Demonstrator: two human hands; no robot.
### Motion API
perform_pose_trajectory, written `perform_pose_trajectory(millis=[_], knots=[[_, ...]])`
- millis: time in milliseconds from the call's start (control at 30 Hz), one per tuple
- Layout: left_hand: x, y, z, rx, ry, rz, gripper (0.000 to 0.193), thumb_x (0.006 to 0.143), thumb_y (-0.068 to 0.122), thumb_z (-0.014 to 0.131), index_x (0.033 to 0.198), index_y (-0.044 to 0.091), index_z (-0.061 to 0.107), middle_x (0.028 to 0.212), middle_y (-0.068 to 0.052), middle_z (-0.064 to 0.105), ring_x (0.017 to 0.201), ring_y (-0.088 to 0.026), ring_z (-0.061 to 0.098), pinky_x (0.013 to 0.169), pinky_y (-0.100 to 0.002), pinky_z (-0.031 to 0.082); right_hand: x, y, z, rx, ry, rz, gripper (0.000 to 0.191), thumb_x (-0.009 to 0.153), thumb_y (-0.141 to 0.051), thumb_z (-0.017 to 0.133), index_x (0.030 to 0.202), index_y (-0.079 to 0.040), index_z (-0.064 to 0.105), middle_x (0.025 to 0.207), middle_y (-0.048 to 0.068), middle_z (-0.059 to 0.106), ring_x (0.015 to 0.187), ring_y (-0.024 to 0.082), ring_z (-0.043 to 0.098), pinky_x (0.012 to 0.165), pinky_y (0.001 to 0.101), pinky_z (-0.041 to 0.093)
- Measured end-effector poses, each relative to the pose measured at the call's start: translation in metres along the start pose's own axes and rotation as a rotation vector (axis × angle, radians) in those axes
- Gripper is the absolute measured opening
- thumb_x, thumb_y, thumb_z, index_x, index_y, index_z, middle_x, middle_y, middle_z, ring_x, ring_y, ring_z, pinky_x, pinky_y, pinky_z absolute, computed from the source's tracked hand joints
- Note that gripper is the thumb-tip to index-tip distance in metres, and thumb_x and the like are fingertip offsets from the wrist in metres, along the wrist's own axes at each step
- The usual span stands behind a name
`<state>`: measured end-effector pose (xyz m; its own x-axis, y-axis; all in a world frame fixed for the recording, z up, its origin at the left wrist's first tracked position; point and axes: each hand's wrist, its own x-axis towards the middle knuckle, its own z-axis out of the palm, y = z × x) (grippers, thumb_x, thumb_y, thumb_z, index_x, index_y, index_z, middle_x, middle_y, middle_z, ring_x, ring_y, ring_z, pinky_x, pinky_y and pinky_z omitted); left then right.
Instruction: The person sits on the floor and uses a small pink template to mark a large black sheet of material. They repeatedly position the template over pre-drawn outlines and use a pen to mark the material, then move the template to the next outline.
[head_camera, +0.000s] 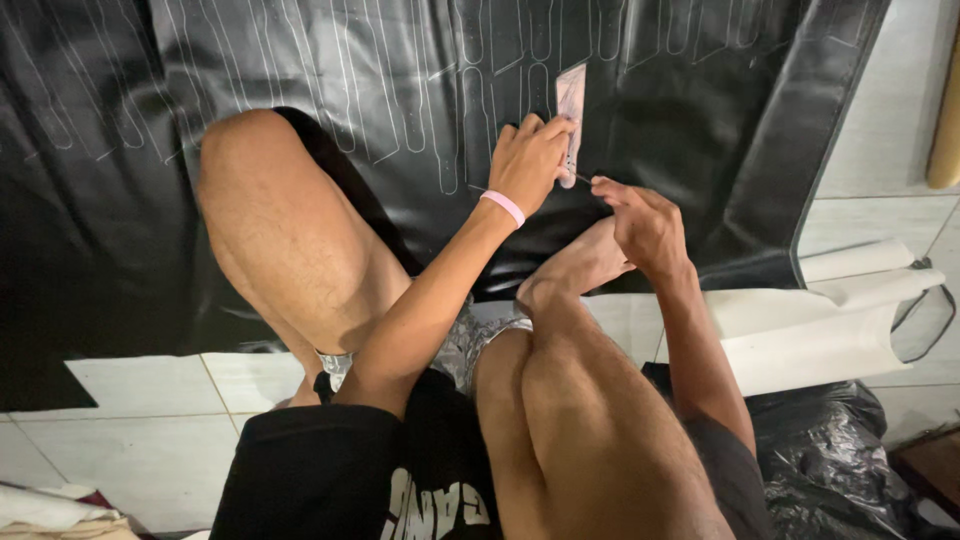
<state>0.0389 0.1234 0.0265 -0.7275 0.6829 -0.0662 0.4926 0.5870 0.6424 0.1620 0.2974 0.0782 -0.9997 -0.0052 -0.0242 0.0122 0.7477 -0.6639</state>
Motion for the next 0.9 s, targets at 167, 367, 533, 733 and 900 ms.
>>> perform_pose_trajectory(millis=[167, 367, 533, 733, 900], knots=[[-0.001, -0.004, -0.004, 0.009, 0.016, 0.044, 0.022, 0.071, 0.016, 0.082, 0.087, 0.012, 0.066, 0.124, 0.008, 0.063, 0.101, -0.021, 0.058, 0.079, -0.040, 0.044, 0.007, 0.004, 0.002, 0.014, 0.016, -0.025, 0.014, 0.099, 0.005, 0.060, 0.108, -0.003, 0.067, 0.120, 0.005, 0.075, 0.101, 0.026, 0.074, 0.089, 0.0347, 0.059], [-0.001, -0.004, -0.005, -0.016, -0.012, 0.034, 0.026, 0.076, 0.020, 0.081, 0.097, 0.012, 0.067, 0.125, 0.007, 0.063, 0.102, -0.023, 0.058, 0.081, -0.042, 0.044, 0.013, -0.002, 0.000, 0.079, 0.021, 0.010, 0.014, 0.104, 0.001, 0.058, 0.112, -0.003, 0.068, 0.118, 0.007, 0.075, 0.099, 0.029, 0.073, 0.084, 0.0370, 0.059], [-0.002, 0.000, -0.007, -0.011, 0.006, 0.050, 0.042, 0.077, 0.012, 0.078, 0.117, 0.021, 0.070, 0.124, 0.006, 0.063, 0.104, -0.021, 0.059, 0.082, -0.041, 0.044, 0.023, -0.006, -0.002, 0.088, 0.013, 0.078, 0.014, 0.104, 0.000, 0.057, 0.111, -0.002, 0.069, 0.117, 0.009, 0.076, 0.095, 0.029, 0.075, 0.078, 0.0355, 0.058], [-0.001, -0.007, -0.005, -0.077, -0.023, 0.085, 0.042, 0.075, 0.021, 0.080, 0.115, 0.016, 0.069, 0.120, -0.002, 0.061, 0.101, -0.025, 0.059, 0.079, -0.044, 0.046, 0.027, -0.005, -0.011, 0.070, 0.037, -0.012, 0.017, 0.103, 0.003, 0.058, 0.115, -0.003, 0.070, 0.118, 0.012, 0.076, 0.102, 0.031, 0.074, 0.087, 0.0373, 0.058], [-0.013, -0.026, -0.004, -0.253, 0.179, -0.220, 0.026, 0.096, 0.003, 0.070, 0.119, 0.009, 0.060, 0.125, -0.009, 0.058, 0.099, -0.024, 0.065, 0.089, -0.041, 0.053, 0.006, 0.010, -0.022, 0.165, 0.165, 0.144, 0.016, 0.106, 0.003, 0.055, 0.114, -0.002, 0.068, 0.119, 0.013, 0.076, 0.101, 0.025, 0.076, 0.081, 0.0326, 0.058]])
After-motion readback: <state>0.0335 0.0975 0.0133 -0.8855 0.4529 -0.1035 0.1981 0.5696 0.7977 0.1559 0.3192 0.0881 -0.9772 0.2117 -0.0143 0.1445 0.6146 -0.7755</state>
